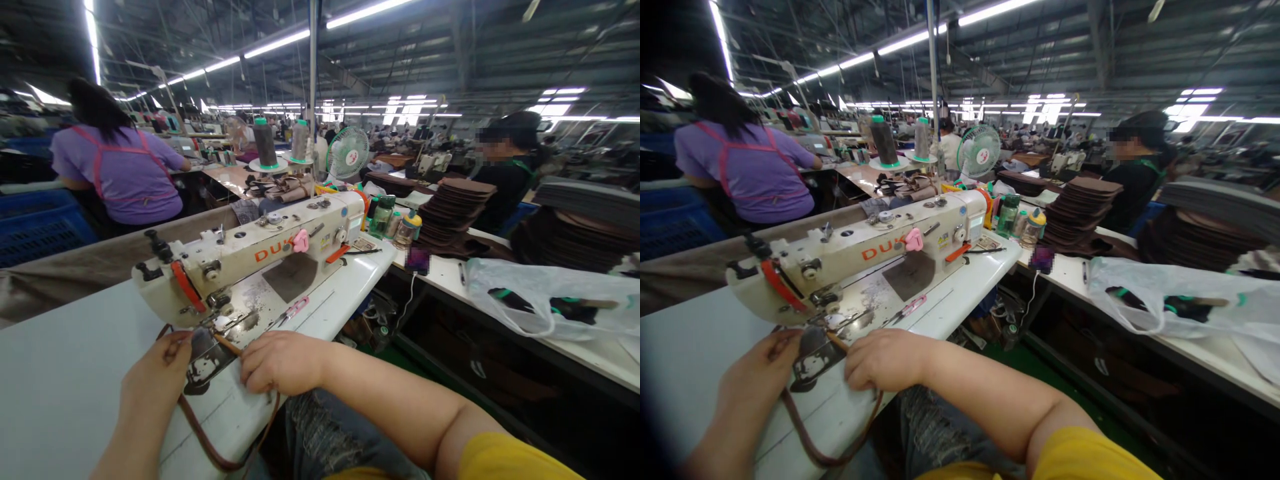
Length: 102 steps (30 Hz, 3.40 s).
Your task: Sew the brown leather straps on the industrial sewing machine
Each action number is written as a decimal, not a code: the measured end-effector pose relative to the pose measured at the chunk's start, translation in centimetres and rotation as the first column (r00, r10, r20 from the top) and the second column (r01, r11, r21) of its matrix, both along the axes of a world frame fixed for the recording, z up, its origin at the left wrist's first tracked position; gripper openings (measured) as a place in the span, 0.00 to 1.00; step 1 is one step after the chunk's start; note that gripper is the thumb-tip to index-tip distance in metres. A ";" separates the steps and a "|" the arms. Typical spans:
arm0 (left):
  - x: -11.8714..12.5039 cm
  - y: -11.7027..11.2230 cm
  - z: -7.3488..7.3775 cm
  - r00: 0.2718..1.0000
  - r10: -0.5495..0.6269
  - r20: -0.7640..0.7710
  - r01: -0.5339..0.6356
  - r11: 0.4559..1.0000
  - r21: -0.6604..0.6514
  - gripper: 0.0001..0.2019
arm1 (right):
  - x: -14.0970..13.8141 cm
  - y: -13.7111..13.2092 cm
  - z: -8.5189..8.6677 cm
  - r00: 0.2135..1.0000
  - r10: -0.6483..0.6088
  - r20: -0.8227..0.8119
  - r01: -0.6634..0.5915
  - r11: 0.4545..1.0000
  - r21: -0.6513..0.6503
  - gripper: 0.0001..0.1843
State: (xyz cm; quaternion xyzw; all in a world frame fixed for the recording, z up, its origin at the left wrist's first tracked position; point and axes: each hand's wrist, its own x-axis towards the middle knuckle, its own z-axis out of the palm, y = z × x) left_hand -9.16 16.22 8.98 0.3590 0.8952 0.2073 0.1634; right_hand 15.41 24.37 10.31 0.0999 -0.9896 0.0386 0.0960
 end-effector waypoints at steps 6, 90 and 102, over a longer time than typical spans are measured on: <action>-0.4 -0.3 -0.1 1.000 0.011 -0.011 -0.011 1.000 0.015 0.16 | 0.0 0.2 0.6 0.998 -0.068 0.008 0.068 0.998 0.000 0.09; -2.0 2.0 -1.4 0.863 -0.379 -0.333 0.321 0.922 -0.217 0.21 | -3.7 -0.5 -4.2 0.897 -0.298 -0.328 0.238 0.948 -0.210 0.17; -2.3 2.1 -1.7 0.872 -0.373 -0.317 0.331 0.926 -0.181 0.20 | -3.7 -0.4 -4.4 0.898 -0.291 -0.330 0.225 0.948 -0.225 0.17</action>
